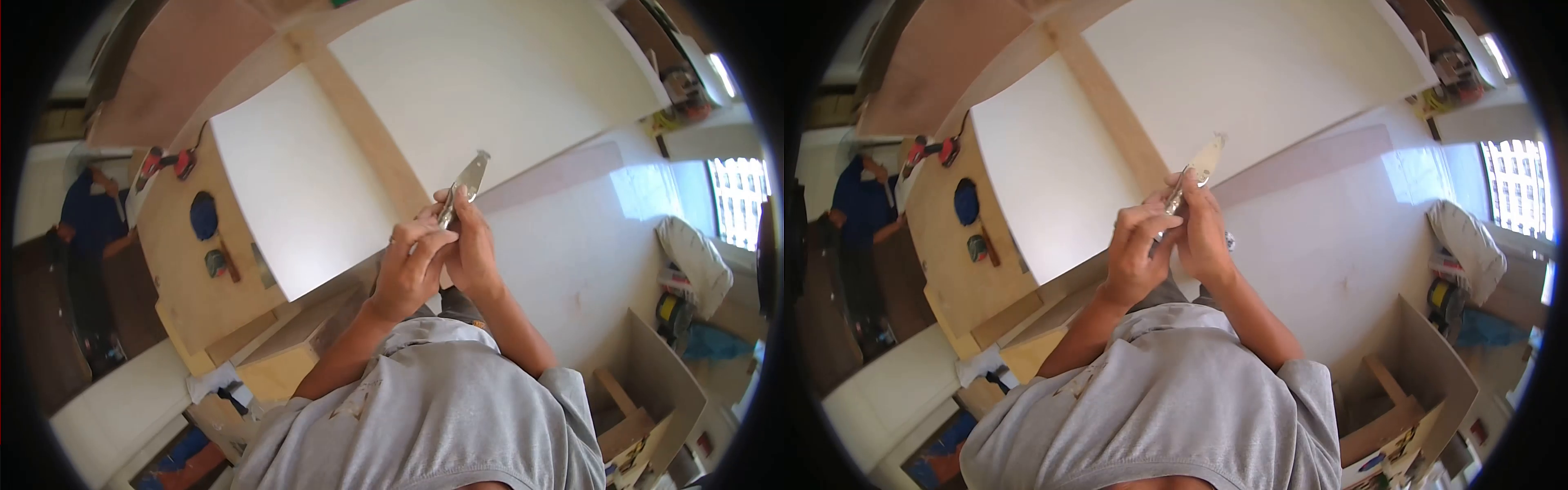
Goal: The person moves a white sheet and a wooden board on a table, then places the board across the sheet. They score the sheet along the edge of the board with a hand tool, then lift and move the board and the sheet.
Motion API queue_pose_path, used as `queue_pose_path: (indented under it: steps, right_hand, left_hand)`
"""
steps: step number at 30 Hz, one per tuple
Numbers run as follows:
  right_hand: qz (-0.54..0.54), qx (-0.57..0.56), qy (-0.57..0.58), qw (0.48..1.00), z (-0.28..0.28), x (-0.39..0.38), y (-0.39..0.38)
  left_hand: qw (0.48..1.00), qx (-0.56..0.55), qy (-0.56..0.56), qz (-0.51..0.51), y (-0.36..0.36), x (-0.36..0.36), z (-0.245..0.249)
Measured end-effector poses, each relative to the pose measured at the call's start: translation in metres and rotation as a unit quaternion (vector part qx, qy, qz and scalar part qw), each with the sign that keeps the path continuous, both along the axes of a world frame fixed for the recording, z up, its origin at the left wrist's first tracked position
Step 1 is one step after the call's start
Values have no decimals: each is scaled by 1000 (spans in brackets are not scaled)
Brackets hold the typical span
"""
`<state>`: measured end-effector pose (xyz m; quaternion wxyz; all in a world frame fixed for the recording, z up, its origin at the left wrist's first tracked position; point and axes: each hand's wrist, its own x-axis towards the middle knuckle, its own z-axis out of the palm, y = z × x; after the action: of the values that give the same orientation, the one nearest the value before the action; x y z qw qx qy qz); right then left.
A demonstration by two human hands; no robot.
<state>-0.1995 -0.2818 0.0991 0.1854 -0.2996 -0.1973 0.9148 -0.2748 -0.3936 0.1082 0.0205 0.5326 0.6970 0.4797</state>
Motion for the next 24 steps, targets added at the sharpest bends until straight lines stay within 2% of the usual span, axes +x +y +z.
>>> queue_pose_path:
  steps: [2,3,4,5,6,7,8,10,12,15,16,18,21,24]
  right_hand:
    - [-8,25,-48,999,-15,32,22]
    - [-22,66,-30,997,-31,40,28]
    - [-17,78,-60,995,-31,45,33]
    - [-10,70,-54,996,-33,50,39]
    - [0,60,-45,997,-36,52,43]
    - [-5,27,-62,998,-35,46,42]
    - [-2,20,-66,998,-37,44,45]
    - [7,5,-74,997,-41,36,47]
    - [8,14,-104,994,-43,19,48]
    - [23,6,-167,986,-46,-8,53]
    - [26,2,-183,983,-50,-23,57]
    - [52,14,-196,979,-58,-49,66]
    - [90,57,-239,965,-84,-94,91]
    - [132,157,-265,942,-102,-145,114]
  left_hand:
    - [995,-26,-34,-87,12,17,4]
    - [994,-27,-44,-99,15,17,1]
    - [992,-27,-50,-109,15,7,-3]
    - [996,-29,-15,-84,16,-10,-20]
    - [998,-41,-34,-42,27,-31,-27]
    - [994,-99,-18,45,34,-59,-43]
    - [991,-105,25,81,51,-94,-61]
    - [977,-142,86,136,80,-169,-104]
    - [966,-163,102,173,116,-230,-126]
    - [945,-109,199,236,156,-305,-173]
    - [921,-185,196,283,163,-316,-181]
    - [876,-249,221,349,170,-340,-210]
    - [877,-309,165,329,161,-348,-225]
    - [895,-243,161,337,158,-347,-238]
